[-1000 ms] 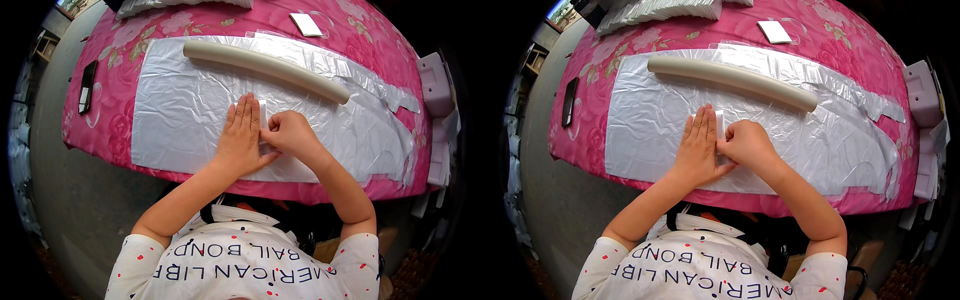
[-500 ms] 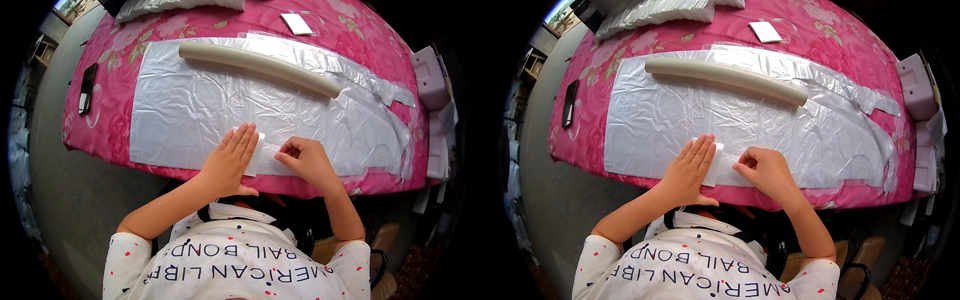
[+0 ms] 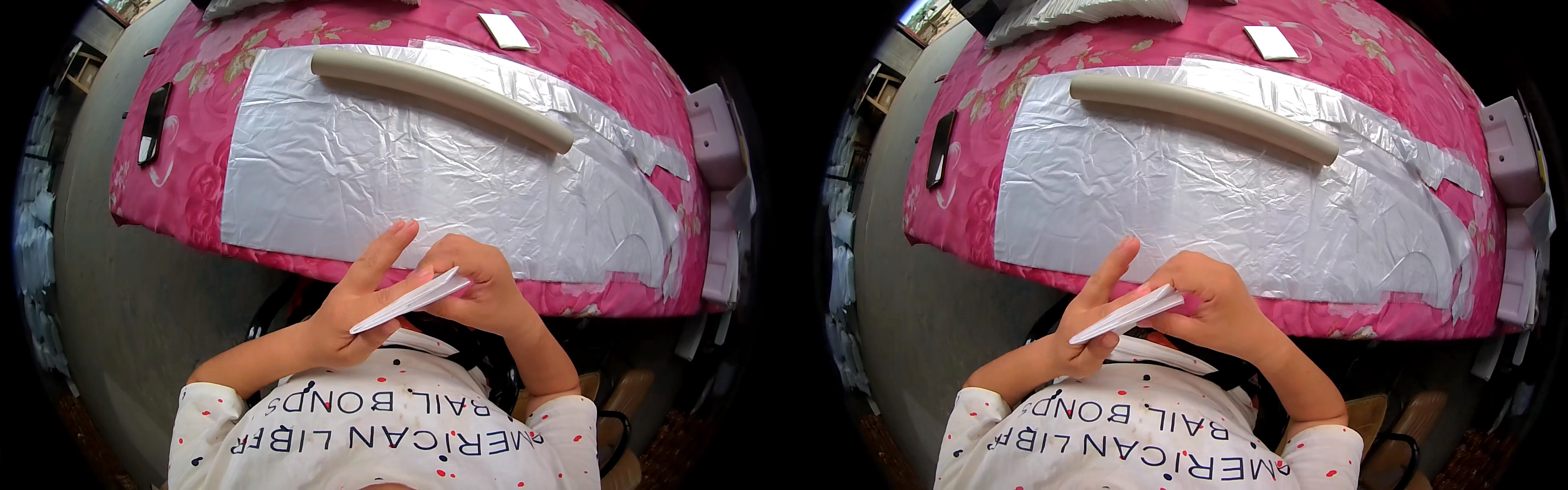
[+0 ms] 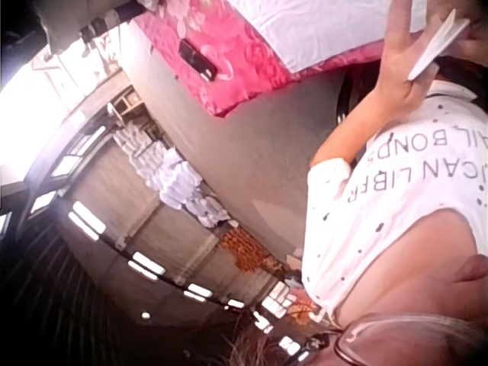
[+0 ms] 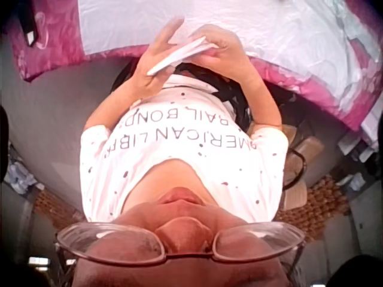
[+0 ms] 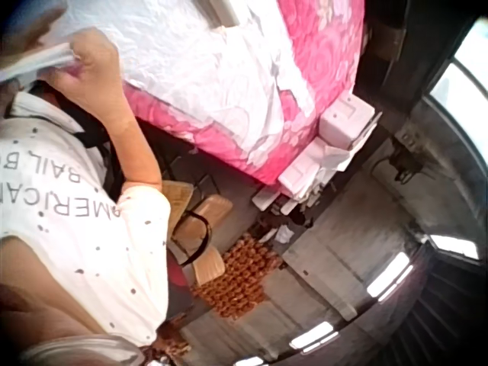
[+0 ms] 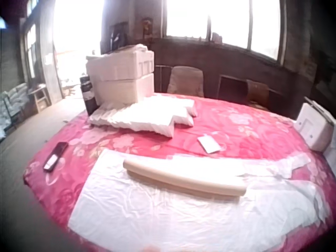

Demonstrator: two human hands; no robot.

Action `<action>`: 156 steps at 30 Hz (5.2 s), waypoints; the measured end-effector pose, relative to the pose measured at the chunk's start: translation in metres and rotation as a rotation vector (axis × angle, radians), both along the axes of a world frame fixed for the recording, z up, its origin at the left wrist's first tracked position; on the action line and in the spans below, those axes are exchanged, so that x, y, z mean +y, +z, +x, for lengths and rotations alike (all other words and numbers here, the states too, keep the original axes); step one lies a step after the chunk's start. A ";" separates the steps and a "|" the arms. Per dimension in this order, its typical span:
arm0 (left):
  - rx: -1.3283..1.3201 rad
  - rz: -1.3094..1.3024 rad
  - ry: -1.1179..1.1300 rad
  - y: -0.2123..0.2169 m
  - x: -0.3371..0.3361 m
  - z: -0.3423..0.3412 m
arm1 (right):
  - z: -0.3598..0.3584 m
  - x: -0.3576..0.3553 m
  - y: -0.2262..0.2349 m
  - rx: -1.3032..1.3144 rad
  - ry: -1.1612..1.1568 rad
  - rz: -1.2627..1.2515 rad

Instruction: The person wraps small white rectangular items in clear plastic film on a pink floral tablecloth. They unroll the film, place an item, fold the film around it, and set the wrapped item aside, repeating this process multiple times.

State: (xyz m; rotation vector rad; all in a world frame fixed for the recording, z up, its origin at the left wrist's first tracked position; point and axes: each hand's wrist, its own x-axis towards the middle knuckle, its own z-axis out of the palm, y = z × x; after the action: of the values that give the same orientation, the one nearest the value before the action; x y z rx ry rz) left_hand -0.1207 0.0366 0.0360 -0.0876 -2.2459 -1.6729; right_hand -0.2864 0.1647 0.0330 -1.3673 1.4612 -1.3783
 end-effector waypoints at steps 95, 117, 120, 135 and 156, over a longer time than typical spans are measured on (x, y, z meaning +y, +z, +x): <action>-0.603 0.968 -0.016 -0.013 0.064 -0.146 | -0.063 0.098 0.026 0.362 -0.234 0.033; -0.534 0.914 0.002 -0.015 0.066 -0.145 | -0.250 0.298 -0.003 0.129 -1.254 0.374; -0.547 0.940 -0.012 -0.014 0.065 -0.144 | -0.273 0.341 -0.010 1.134 -1.788 0.666; -0.646 0.701 0.281 -0.007 -0.129 -0.033 | 0.002 0.105 -0.003 0.271 -0.308 0.825; -0.113 -0.547 0.068 -0.036 0.029 -0.148 | -0.005 0.119 0.004 0.034 -0.462 0.912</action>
State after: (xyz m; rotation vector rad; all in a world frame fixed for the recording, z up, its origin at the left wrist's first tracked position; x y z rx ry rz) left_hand -0.2684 0.0654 -0.0001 -0.0457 -2.6976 -1.0120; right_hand -0.2916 0.2839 0.0370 -0.4836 2.1328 -0.7209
